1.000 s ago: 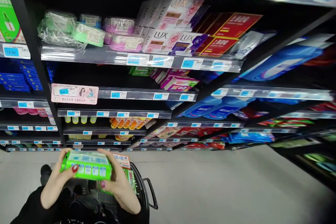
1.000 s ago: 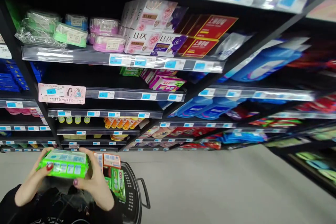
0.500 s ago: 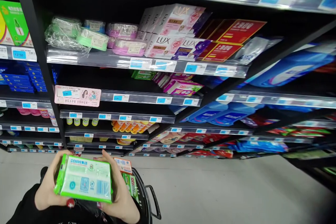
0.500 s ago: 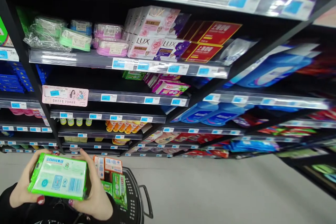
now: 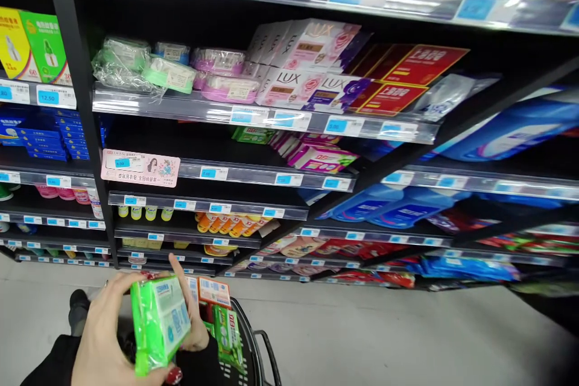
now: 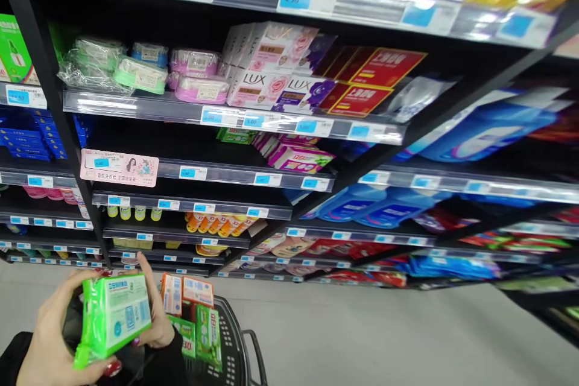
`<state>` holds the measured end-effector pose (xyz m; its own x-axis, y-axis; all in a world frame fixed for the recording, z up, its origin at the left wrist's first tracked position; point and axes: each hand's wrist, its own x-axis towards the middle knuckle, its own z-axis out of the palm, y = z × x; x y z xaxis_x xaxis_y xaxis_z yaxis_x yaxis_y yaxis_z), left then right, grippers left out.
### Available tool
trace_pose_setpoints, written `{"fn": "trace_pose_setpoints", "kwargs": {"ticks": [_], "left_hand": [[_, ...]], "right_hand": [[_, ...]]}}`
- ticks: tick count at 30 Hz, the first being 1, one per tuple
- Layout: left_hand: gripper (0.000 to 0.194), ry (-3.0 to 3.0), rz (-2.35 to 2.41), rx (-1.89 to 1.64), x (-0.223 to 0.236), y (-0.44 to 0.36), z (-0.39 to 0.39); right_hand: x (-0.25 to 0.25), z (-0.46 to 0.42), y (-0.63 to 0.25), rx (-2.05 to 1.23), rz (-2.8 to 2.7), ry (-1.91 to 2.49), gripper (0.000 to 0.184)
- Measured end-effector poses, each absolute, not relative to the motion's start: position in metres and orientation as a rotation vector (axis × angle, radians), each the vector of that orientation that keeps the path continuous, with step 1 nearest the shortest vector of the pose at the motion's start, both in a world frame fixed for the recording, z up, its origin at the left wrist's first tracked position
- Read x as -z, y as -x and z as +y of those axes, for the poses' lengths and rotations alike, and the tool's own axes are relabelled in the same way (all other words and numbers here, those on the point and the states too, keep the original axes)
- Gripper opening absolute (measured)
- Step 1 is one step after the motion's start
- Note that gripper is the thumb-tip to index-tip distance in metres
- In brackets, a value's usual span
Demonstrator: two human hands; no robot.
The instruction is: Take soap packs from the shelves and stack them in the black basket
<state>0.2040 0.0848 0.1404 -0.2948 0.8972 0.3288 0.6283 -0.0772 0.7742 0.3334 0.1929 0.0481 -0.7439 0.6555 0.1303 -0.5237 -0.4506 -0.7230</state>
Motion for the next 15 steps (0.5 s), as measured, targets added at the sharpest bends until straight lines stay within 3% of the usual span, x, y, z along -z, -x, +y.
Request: {"fn": "trace_pose_setpoints", "kwargs": {"ticks": [6,13,15], "left_hand": [[0.084,-1.065,1.199,-1.533,-0.113,-0.184,0.100],[0.096,-0.807,0.978,-1.454,-0.098,-0.186,0.110],[0.088,-0.913,1.085,-1.503,-0.096,-0.191,0.113]], "right_hand": [[-0.123,0.187,-0.369,-1.590,-1.499,0.444,0.101],[-0.153,0.174,-0.365,-1.177,-2.002,0.724,0.111],[-0.149,0.173,-0.354,-0.999,-2.200,0.740,0.094]]}}
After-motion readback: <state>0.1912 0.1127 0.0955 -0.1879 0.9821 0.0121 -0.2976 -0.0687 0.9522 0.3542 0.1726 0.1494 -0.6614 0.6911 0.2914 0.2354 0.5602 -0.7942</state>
